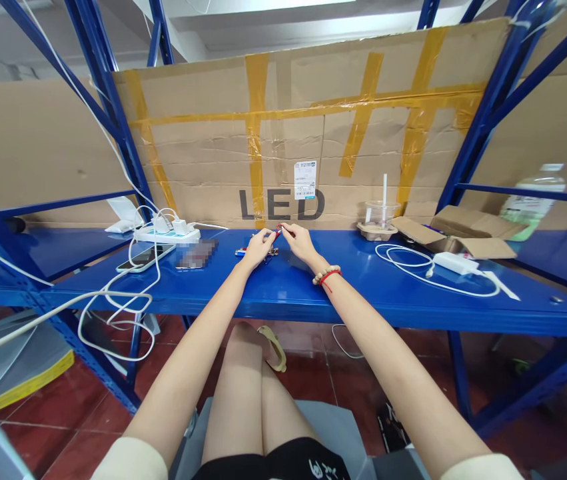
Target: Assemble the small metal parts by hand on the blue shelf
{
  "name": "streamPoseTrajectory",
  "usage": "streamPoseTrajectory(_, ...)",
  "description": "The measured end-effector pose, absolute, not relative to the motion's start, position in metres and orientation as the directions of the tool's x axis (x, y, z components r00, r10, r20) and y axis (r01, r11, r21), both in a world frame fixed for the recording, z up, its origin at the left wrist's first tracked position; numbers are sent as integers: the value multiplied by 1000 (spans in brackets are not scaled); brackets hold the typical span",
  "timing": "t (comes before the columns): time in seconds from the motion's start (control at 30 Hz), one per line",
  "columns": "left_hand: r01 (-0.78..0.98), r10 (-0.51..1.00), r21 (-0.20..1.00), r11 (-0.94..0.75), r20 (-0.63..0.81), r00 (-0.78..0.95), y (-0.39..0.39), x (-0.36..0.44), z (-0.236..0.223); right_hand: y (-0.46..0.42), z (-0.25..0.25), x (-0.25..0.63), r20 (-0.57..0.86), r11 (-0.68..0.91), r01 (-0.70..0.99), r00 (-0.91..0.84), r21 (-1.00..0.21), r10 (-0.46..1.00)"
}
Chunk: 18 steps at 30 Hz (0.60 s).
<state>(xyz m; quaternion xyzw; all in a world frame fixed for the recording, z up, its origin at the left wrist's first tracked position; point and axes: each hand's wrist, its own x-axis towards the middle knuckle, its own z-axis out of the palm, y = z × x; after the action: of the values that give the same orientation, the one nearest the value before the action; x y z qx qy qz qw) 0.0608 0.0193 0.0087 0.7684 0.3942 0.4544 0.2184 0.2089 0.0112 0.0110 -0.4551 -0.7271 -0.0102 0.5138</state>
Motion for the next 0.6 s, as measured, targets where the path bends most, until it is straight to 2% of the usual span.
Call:
streamPoseTrajectory(0.13, 466, 784, 630, -621, 482, 391, 16, 61, 7, 6, 13, 206, 688, 504, 644, 50, -576, 724)
streamPoseTrajectory(0.2, 497, 785, 609, -618, 508, 354, 16, 60, 7, 3, 14, 206, 630, 400, 706, 85, -585, 772)
streamPoseTrajectory(0.3, 502, 800, 649, -572, 576, 167, 19, 59, 9, -3, 14, 207, 519, 244, 835, 58, -494, 853)
streamPoseTrajectory(0.37, 462, 805, 691, -556, 587, 90, 21, 58, 10, -6, 14, 207, 453, 215, 880, 1, -424, 892)
streamPoseTrajectory(0.47, 416, 808, 718, -558, 585, 74, 24, 57, 11, -9, 14, 205, 426, 221, 898, -41, -382, 904)
streamPoseTrajectory(0.53, 395, 815, 735, -551, 576, 66, 25, 57, 10, -9, 15, 205, 447, 228, 881, -21, -415, 894)
streamPoseTrajectory(0.6, 371, 819, 749, -548, 571, 57, 26, 58, 10, -7, 17, 204, 469, 238, 810, 51, -536, 882)
